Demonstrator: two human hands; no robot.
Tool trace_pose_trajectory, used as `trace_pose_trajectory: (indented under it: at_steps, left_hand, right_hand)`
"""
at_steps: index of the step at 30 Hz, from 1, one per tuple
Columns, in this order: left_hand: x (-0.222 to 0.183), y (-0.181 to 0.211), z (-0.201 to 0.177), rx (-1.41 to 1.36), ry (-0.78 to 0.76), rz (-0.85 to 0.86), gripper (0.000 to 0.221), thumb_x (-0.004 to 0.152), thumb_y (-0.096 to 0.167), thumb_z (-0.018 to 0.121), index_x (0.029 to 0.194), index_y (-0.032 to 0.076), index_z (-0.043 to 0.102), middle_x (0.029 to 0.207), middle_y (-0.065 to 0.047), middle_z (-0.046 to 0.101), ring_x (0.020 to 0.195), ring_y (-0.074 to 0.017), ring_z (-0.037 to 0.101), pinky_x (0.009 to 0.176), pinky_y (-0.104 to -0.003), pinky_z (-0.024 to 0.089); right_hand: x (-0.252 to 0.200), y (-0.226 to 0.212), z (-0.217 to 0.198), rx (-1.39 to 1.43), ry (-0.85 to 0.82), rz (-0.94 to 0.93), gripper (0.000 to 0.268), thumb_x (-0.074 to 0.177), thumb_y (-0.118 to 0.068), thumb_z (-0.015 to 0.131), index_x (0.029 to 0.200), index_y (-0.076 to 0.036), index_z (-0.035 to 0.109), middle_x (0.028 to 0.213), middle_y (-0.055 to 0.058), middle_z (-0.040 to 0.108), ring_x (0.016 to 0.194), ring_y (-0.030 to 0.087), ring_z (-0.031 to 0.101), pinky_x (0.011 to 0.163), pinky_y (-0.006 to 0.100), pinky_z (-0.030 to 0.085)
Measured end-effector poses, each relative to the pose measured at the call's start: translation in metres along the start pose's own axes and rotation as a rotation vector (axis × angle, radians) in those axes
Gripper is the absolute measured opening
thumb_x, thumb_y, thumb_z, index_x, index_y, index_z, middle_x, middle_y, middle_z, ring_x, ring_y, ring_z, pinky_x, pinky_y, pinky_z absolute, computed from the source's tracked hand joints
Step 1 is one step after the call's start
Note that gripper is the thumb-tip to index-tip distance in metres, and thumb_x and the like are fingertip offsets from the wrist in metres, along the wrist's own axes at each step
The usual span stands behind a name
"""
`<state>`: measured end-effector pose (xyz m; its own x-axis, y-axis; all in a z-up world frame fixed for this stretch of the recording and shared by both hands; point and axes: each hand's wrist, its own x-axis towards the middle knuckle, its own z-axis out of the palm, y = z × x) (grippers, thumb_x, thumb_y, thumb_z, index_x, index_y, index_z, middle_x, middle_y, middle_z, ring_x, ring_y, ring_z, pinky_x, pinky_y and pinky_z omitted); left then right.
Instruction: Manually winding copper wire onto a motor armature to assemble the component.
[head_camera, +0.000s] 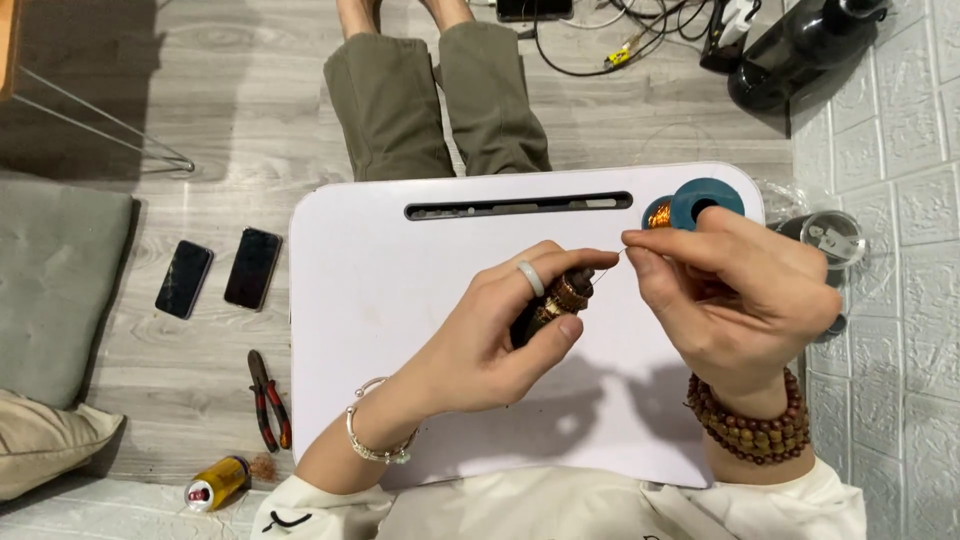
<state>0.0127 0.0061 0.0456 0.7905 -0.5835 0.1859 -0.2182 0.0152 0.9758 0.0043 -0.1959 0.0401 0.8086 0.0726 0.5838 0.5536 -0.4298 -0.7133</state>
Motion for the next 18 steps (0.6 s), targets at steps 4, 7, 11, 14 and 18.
trace_pose_trajectory:
  at_steps: [4, 7, 11, 14, 18]
  left_hand:
    - [0.001, -0.001, 0.001, -0.012, 0.015, 0.014, 0.039, 0.091, 0.005, 0.051, 0.129, -0.001, 0.057, 0.095, -0.009, 0.061, 0.079, -0.0176, 0.054, 0.073, -0.028, 0.046]
    - [0.000, -0.002, 0.000, 0.027, 0.028, 0.035, 0.040, 0.091, 0.004, 0.051, 0.131, -0.002, 0.055, 0.098, -0.009, 0.061, 0.078, -0.0177, 0.053, 0.072, -0.028, 0.046]
    - [0.000, -0.001, -0.001, 0.036, -0.007, 0.032, 0.039, 0.095, 0.006, 0.050, 0.133, -0.001, 0.054, 0.093, -0.008, 0.061, 0.073, -0.0159, 0.053, 0.067, -0.027, 0.046]
    - [0.001, -0.002, -0.002, 0.050, -0.006, 0.046, 0.039, 0.096, 0.006, 0.050, 0.134, -0.002, 0.053, 0.091, -0.008, 0.061, 0.072, -0.0155, 0.051, 0.066, -0.028, 0.045]
    - [0.000, -0.003, 0.000, 0.059, 0.000, 0.020, 0.040, 0.097, 0.004, 0.049, 0.136, -0.002, 0.053, 0.087, -0.006, 0.061, 0.067, -0.0139, 0.049, 0.063, -0.026, 0.044]
  right_hand:
    - [0.001, 0.001, 0.001, 0.001, 0.013, -0.015, 0.012, 0.080, 0.015, 0.072, 0.092, 0.014, 0.069, 0.058, 0.006, 0.047, 0.049, 0.010, 0.028, 0.048, 0.024, 0.020]
    - [-0.001, -0.001, 0.000, -0.050, 0.028, -0.029, 0.011, 0.080, 0.015, 0.074, 0.091, 0.014, 0.070, 0.056, 0.004, 0.042, 0.048, 0.010, 0.024, 0.048, 0.025, 0.017]
    - [-0.004, -0.001, -0.002, -0.073, 0.019, 0.002, 0.014, 0.080, 0.016, 0.074, 0.093, 0.015, 0.070, 0.057, 0.006, 0.043, 0.049, 0.011, 0.026, 0.048, 0.025, 0.018]
    - [-0.004, -0.002, -0.003, -0.096, 0.035, -0.009, 0.014, 0.080, 0.016, 0.074, 0.092, 0.015, 0.070, 0.058, 0.008, 0.045, 0.049, 0.011, 0.026, 0.048, 0.025, 0.018]
    - [-0.010, -0.006, -0.005, -0.110, 0.055, 0.028, 0.015, 0.081, 0.014, 0.074, 0.095, 0.014, 0.070, 0.058, 0.006, 0.045, 0.049, 0.010, 0.024, 0.049, 0.025, 0.016]
